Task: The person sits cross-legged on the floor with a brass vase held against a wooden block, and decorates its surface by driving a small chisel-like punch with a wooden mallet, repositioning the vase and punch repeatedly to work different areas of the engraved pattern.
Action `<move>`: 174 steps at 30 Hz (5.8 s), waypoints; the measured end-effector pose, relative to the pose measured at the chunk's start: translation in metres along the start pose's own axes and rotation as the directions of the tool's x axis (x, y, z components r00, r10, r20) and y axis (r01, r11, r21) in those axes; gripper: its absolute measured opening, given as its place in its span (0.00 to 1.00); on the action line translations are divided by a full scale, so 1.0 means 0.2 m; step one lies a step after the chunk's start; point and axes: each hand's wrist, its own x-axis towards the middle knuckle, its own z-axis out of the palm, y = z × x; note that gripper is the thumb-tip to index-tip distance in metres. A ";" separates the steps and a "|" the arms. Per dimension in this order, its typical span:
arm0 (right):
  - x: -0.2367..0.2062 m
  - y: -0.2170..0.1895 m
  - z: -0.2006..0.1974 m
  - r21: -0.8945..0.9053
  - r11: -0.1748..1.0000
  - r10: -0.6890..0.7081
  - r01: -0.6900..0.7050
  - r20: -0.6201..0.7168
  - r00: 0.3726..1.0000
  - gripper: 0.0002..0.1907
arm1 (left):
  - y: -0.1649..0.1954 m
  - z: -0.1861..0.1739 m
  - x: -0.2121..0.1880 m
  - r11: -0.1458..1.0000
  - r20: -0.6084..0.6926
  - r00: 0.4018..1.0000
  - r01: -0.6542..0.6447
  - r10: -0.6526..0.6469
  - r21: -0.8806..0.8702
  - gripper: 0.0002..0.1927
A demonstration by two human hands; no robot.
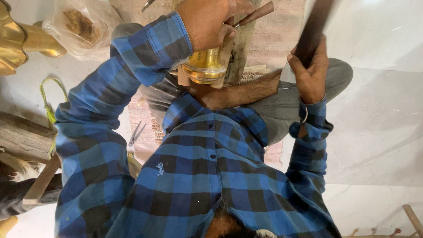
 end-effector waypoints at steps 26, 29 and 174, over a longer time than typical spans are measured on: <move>-0.04 -0.04 -0.06 -0.508 0.795 -0.331 0.333 0.096 0.939 0.34 | 0.03 -0.03 -0.03 0.990 0.010 1.000 -0.006 0.007 -0.142 0.22; -0.05 0.01 -0.08 -0.518 0.805 -0.271 0.288 0.111 0.956 0.34 | 0.03 -0.02 -0.04 0.991 0.010 1.000 -0.004 0.005 -0.132 0.18; 0.24 -0.55 -0.04 -0.491 0.809 -0.237 0.323 0.230 0.944 0.11 | -0.08 0.11 -0.18 0.838 -0.416 0.909 -0.225 -0.003 -0.498 0.16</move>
